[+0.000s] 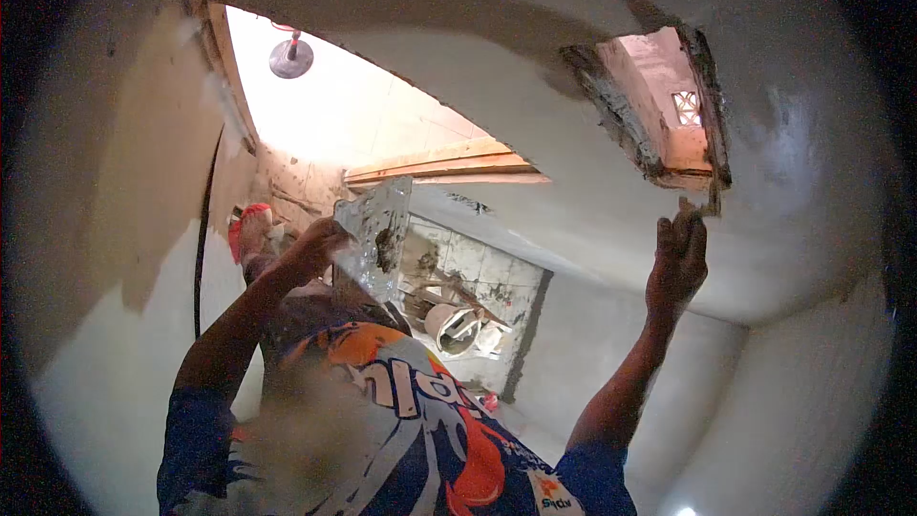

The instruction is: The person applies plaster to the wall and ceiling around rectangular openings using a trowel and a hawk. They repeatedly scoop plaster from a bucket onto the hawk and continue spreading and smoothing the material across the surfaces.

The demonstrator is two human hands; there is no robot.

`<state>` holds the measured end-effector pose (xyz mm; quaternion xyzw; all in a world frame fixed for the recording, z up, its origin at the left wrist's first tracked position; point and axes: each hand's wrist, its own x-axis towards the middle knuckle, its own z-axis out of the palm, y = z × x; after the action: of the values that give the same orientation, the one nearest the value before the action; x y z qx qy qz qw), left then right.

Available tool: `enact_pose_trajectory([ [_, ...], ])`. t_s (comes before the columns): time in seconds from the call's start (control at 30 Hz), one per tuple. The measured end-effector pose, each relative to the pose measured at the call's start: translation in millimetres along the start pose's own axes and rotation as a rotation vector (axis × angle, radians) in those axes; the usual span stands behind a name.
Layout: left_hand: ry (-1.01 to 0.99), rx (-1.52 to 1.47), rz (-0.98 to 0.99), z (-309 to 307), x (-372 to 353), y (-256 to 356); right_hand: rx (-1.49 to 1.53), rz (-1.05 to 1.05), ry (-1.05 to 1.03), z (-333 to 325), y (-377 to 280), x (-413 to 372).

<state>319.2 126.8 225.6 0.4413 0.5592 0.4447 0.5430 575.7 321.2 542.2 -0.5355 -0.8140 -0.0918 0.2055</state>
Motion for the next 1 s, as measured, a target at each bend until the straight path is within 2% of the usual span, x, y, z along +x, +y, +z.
enact_pose_trajectory([
  [0.03, 0.054, 0.184, 0.232, 2.5, 1.3, -17.8, 0.045, 0.088, 0.001, 1.3, -2.7, 4.1],
  [0.07, 0.11, 0.367, 0.464, 1.5, 1.7, -21.4, -0.019, 0.023, 0.026, -0.7, -4.2, 7.8],
  [0.17, 0.107, 0.341, 0.471, 1.5, 0.4, -27.3, -0.127, -0.078, 0.087, -4.9, 13.2, 13.4],
  [0.2, 0.108, 0.34, 0.471, 1.5, 0.1, -26.7, -0.093, -0.052, 0.067, -7.0, 18.1, 13.3],
  [0.27, 0.055, 0.385, 0.27, 2.9, -0.6, -26.1, -0.059, -0.005, 0.007, -13.3, 18.6, 14.7],
  [0.3, 0.053, 0.381, 0.267, 4.5, -0.2, -32.6, -0.024, 0.045, -0.048, -15.6, 17.4, 14.7],
  [0.37, 0.141, 0.47, 0.489, 6.9, 2.0, -50.6, -0.02, 0.069, -0.049, -12.0, 40.7, 13.5],
  [0.43, 0.161, 0.442, 0.488, 7.0, -0.6, -54.3, -0.018, 0.085, -0.049, -9.2, 57.9, 8.5],
  [0.5, 0.195, 0.409, 0.482, 7.2, -3.3, -49.9, -0.054, 0.015, 0.043, -9.3, 68.5, 1.0],
  [0.63, 0.191, 0.381, 0.368, -3.0, -9.5, -28.8, -0.075, 0.031, 0.061, -13.1, 82.6, -16.0],
  [0.7, 0.167, 0.34, 0.337, -2.6, -7.5, -31.4, -0.163, 0.068, -0.047, -14.5, 58.4, -21.3],
  [0.77, 0.161, 0.384, 0.436, -2.3, -2.4, -44.1, -0.13, 0.077, -0.048, -9.9, 32.1, -14.2],
  [0.83, 0.205, 0.413, 0.503, -1.7, -0.4, -37.5, -0.065, -0.112, 0.059, 0.3, 27.1, -2.3],
  [0.87, 0.258, 0.439, 0.567, -1.3, -0.7, -35.5, -0.131, -0.205, 0.086, 2.0, 34.9, 2.6],
  [0.9, 0.258, 0.438, 0.565, -1.4, -0.7, -36.2, -0.131, -0.205, 0.083, -1.2, 43.2, 5.2],
  [0.97, 0.168, 0.413, 0.478, -2.5, -1.6, -34.8, -0.033, 0.07, -0.028, -6.6, 57.2, 10.0],
  [1.0, 0.167, 0.412, 0.473, -2.6, -3.7, -32.6, -0.053, -0.022, 0.048, -5.9, 61.8, 9.8],
])
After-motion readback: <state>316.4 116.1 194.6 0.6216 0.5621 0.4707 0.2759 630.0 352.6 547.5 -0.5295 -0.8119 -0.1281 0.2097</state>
